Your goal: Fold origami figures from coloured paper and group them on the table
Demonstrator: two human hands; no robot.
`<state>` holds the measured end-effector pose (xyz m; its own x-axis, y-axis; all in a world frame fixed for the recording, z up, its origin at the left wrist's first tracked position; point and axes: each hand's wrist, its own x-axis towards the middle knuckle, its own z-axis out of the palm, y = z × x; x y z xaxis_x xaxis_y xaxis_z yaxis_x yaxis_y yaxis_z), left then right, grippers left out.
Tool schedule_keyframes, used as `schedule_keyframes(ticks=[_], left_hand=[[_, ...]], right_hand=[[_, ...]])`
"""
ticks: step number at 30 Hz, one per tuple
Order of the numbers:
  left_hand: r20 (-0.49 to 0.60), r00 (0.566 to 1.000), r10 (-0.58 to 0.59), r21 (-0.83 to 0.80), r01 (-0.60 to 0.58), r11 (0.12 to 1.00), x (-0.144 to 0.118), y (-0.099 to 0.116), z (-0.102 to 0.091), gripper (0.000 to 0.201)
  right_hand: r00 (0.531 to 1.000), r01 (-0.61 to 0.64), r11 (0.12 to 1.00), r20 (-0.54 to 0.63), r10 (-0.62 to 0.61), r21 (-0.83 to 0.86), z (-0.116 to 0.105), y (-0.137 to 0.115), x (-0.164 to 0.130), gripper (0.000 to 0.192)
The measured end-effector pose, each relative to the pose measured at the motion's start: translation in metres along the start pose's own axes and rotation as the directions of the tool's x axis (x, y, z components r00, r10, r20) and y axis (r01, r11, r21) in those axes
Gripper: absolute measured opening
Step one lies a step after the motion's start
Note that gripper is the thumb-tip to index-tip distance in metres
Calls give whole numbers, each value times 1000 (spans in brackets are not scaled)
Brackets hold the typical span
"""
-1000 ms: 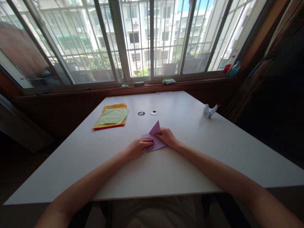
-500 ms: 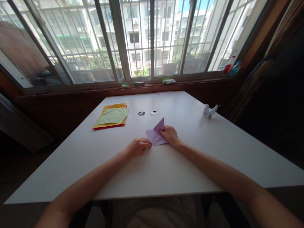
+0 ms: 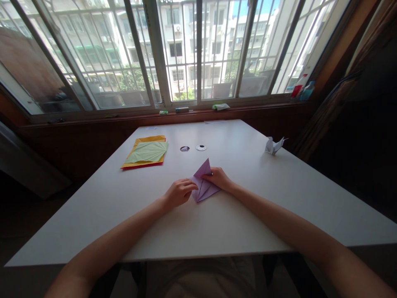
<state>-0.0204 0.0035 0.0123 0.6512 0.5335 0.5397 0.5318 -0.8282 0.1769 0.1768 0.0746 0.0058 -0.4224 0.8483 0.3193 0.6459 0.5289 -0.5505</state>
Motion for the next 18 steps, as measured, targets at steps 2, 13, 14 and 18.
schedule_keyframes(ticks=[2, 13, 14, 18], left_hand=[[-10, 998, -61, 4, 61, 998, 1, 1, 2, 31], [84, 987, -134, 37, 132, 991, 3, -3, 8, 31], [81, 987, -139, 33, 136, 990, 2, -4, 8, 31], [85, 986, -141, 38, 139, 990, 2, -6, 9, 30]], right_hand=[[996, 69, 995, 50, -73, 70, 1, -2, -2, 16], [984, 3, 999, -181, -9, -35, 8, 3, -2, 75], [978, 26, 997, -206, -40, -70, 9, 3, -2, 77], [963, 180, 964, -162, -213, -196, 7, 2, -3, 42]])
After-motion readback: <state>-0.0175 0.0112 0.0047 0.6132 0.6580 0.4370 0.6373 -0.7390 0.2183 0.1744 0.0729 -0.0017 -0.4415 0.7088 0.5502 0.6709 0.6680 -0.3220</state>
